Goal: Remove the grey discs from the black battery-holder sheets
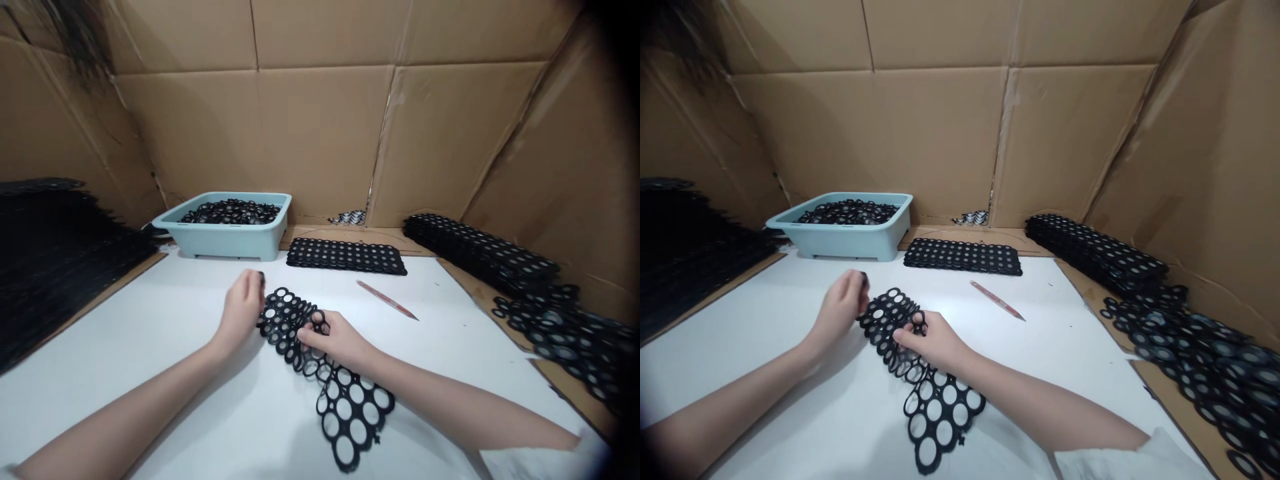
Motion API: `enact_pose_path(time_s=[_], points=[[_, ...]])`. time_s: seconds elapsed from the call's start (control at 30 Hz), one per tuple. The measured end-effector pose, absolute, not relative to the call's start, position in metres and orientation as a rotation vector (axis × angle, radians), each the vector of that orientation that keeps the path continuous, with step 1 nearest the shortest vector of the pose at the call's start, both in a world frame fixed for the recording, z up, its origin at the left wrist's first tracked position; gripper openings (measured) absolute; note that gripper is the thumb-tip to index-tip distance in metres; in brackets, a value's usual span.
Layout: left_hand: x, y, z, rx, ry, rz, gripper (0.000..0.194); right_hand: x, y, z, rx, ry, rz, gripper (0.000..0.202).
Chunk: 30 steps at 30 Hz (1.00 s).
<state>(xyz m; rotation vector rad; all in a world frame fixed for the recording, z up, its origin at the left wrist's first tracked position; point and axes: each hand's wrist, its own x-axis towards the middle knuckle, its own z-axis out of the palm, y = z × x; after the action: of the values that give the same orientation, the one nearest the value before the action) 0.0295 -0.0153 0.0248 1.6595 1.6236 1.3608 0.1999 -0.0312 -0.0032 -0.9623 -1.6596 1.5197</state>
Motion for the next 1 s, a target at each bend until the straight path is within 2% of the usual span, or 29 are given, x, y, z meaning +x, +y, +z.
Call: enact_pose_path(time_s=[0.13,0.23,0.37,0.57,0.83,1.0], points=[[0.041,-0.033,0.017,2.242,1.489,0.953,0.022,0.201,-0.028,-0.004,-0.995,-1.494,1.563,0.031],[0.048,-0.046,0.012,2.387,1.435,0.841,0.021,0.201,-0.026,-0.006,-0.984,-1.448,1.536,0.031],[0.048,-0.05,0.014,2.338,1.486,0.852,0.02,0.202,-0.026,-0.009,-0.949,-1.439,1.536,0.028],[0.046,-0.049,0.016,2.355,1.486,0.846,0.019,0.202,-0.025,-0.009,-0.842,-1.448,1.574,0.011],[0.05,-0.054,0.021,2.14,1.458,0.778,0.018,0.203,-0.022,-0.013,-0.83,-1.524,1.536,0.013],[0.043,-0.039,0.02,1.692,1.436,1.075,0.023,0.202,-0.023,-0.009,-0.736,-1.592,1.579,0.018]])
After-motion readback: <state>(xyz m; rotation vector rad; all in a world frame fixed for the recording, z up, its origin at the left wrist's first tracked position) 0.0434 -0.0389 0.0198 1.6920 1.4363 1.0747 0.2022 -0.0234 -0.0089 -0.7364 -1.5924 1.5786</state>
